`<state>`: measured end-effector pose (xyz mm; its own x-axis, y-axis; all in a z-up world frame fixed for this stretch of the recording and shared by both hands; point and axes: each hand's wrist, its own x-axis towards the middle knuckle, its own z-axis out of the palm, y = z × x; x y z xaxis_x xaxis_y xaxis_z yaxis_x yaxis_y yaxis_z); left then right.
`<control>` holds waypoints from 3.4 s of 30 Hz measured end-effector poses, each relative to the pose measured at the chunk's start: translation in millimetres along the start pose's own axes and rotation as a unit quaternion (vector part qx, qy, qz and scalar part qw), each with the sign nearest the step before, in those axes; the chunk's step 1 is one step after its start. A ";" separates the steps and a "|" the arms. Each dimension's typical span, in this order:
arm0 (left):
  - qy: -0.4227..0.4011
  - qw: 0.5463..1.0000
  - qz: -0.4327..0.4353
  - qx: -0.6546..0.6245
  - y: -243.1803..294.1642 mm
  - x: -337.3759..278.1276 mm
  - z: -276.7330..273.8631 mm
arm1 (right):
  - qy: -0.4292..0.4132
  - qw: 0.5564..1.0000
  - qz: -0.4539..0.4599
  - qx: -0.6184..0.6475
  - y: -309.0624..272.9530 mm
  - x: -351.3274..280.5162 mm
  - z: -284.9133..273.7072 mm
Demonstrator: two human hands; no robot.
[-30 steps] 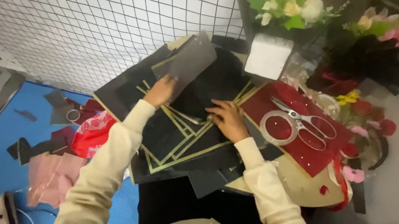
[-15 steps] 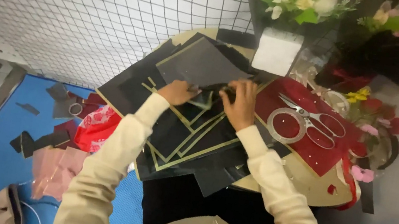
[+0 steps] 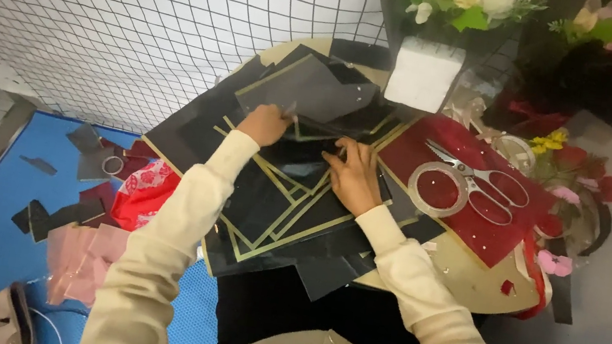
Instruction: The person uses scissors to cut a piece of tape and secures a bouquet of white flowers wrapped in translucent paper. They then pick up black sheets of wrapping paper with gold borders, fold them, and apply tape to the edges.
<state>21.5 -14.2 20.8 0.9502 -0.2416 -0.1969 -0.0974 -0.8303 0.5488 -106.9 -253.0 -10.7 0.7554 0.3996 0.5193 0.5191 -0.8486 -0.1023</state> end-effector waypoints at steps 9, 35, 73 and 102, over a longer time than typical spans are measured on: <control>0.129 0.988 -0.074 0.052 35.1 9.5 -56.0 | -0.020 0.999 0.047 0.018 -10.4 -4.5 -6.2; -0.096 0.974 0.169 0.121 9.6 -76.8 14.8 | 0.145 0.880 0.350 0.285 190.8 57.3 -56.1; 0.005 0.960 0.237 -0.148 34.8 -85.9 -28.9 | 0.439 0.878 0.169 0.086 93.2 80.5 -87.7; -0.077 0.970 0.209 -0.101 28.5 -72.7 -2.1 | 0.268 0.786 0.348 0.435 168.4 4.6 -112.7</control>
<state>-49.7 -19.3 52.4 0.7830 -0.6211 -0.0330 -0.3906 -0.5324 0.7510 -61.0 -433.1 70.1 0.8209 -0.4589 0.3398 0.3076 -0.1458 -0.9403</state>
